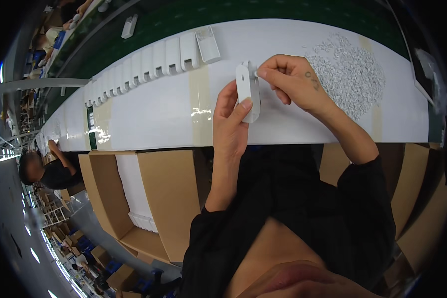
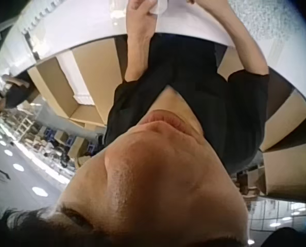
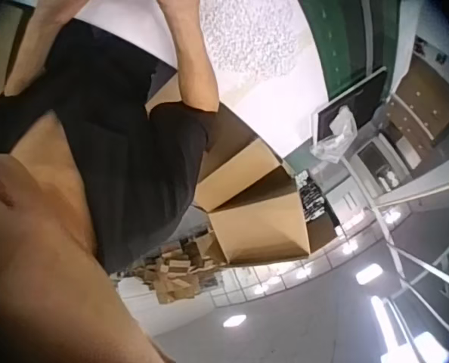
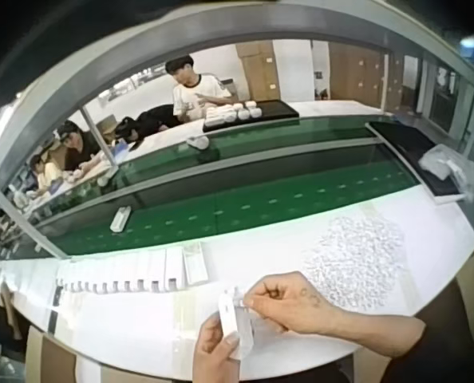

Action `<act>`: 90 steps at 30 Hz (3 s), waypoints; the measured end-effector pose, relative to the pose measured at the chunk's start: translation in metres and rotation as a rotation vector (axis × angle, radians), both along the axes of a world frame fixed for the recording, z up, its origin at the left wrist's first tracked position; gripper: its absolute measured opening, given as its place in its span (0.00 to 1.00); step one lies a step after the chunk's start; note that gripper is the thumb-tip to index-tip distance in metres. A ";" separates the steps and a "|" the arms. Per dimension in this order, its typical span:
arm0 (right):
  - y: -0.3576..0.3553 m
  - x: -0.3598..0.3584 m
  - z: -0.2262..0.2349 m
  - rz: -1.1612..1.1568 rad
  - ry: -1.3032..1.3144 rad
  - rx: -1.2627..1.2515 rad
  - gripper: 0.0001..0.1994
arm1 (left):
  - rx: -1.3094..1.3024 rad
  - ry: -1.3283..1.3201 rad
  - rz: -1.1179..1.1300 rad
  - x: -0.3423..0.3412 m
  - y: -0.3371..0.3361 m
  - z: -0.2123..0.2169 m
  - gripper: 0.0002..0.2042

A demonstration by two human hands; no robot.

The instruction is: Assembling small plastic electronic components by hand and placing them into a shipping box.

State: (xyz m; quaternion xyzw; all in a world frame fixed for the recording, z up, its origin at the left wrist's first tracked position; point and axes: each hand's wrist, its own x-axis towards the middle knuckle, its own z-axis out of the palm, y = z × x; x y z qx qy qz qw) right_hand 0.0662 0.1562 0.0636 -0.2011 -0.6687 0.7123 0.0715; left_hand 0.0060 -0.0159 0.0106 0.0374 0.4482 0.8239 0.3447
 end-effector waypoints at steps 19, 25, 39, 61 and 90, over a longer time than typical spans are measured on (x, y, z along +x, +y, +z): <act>-0.001 0.023 -0.026 -0.074 0.216 -0.210 0.06 | -0.051 0.130 -0.058 0.023 0.024 0.000 0.25; 0.095 -0.009 -0.013 -0.329 -0.010 0.360 0.08 | -0.474 0.671 -0.006 -0.013 0.060 0.007 0.23; 0.468 -0.043 -0.103 -0.549 -0.597 1.154 0.16 | -1.255 1.475 0.385 -0.089 0.067 -0.043 0.10; 0.058 0.012 -0.036 -0.020 -0.082 0.140 0.15 | -0.556 1.447 0.409 0.012 0.101 -0.033 0.10; 0.258 0.193 -0.010 -0.635 -0.412 0.863 0.14 | -0.950 1.485 0.195 0.062 0.006 -0.062 0.10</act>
